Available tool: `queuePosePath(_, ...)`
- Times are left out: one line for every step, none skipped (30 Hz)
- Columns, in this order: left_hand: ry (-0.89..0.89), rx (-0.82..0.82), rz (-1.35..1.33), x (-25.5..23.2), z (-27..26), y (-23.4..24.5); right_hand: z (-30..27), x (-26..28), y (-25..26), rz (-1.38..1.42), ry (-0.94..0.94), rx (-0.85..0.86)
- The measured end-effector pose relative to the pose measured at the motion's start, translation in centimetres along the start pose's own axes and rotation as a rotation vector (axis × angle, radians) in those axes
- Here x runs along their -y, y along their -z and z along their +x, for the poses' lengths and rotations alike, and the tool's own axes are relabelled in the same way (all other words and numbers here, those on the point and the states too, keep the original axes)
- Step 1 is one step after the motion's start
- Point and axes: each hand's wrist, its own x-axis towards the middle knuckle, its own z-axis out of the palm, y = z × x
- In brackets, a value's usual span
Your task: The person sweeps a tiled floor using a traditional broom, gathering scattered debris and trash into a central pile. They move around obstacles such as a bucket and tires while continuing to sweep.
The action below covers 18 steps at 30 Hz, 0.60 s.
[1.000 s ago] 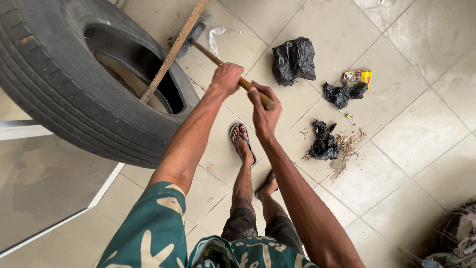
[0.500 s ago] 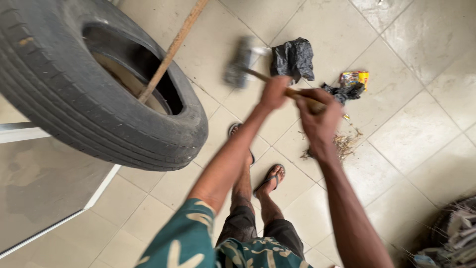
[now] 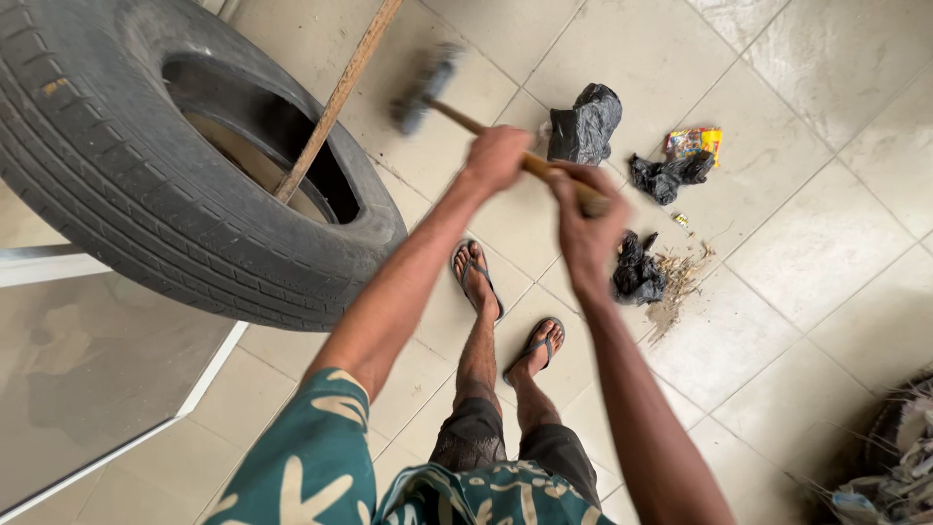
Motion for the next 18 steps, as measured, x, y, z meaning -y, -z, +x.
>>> queuePosePath(0.048,0.025,0.049,2.4,-0.5,-0.3,0.1,-1.1,-2.0,0.030,0.012,0.002)
queuePosePath(0.093,0.053,0.093,4.5,-1.4,-1.1,0.0,-2.1,-3.5,0.055,0.020,0.002)
queuePosePath(0.069,-0.025,0.061,6.1,-2.6,-2.1,-0.4,-3.0,-4.4,0.034,-0.058,0.027)
queuePosePath(0.046,-0.110,0.033,7.3,-3.4,-3.1,-0.6,-3.7,-5.2,0.016,-0.128,0.055)
queuePosePath(0.109,-0.087,0.005,7.4,-4.2,-4.5,-1.0,-4.2,-5.5,-0.002,-0.198,0.083)
queuePosePath(0.170,-0.067,-0.022,7.4,-5.0,-5.7,-1.3,-4.5,-5.3,-0.046,-0.136,0.114)
queuePosePath(0.231,-0.047,-0.048,7.2,-5.7,-6.5,-1.6,-4.6,-4.8,-0.091,-0.073,0.145)
queuePosePath(0.208,-0.130,-0.085,6.6,-6.5,-7.5,-2.1,-4.6,-3.9,-0.137,-0.011,0.181)
queuePosePath(0.183,-0.212,-0.120,5.2,-7.2,-8.7,-2.6,-4.5,-2.7,-0.165,0.013,0.195)
queuePosePath(0.158,-0.297,-0.156,3.5,-7.8,-9.8,-2.9,-4.3,-1.1,-0.192,0.040,0.208)
queuePosePath(0.111,-0.401,-0.172,1.6,-8.3,-10.9,-3.2,-4.0,0.3,-0.220,0.068,0.222)
queuePosePath(0.061,-0.503,-0.186,-0.3,-8.6,-11.8,-3.6,-3.6,2.0,-0.257,-0.033,0.233)
queuePosePath(0.094,-0.473,-0.250,-2.2,-8.5,-12.8,-3.9,-3.2,4.0,-0.294,-0.134,0.244)
queuePosePath(0.123,-0.439,-0.317,-4.3,-8.2,-13.8,-4.4,-2.8,6.2,-0.318,-0.048,0.245)
queuePosePath(0.159,-0.386,-0.447,-6.7,-7.3,-14.9,-4.7,-2.5,8.1,-0.341,0.038,0.246)
queuePosePath(0.194,-0.322,-0.582,-9.3,-6.5,-16.3,-5.2,-2.4,9.9,-0.387,0.083,0.212)
queuePosePath(0.154,-0.352,-0.534,-11.5,-5.9,-17.4,-5.7,-2.3,11.7,-0.433,0.127,0.180)
queuePosePath(0.106,-0.384,-0.491,-13.9,-4.9,-18.6,-5.9,-2.4,13.6,-0.486,0.175,0.141)
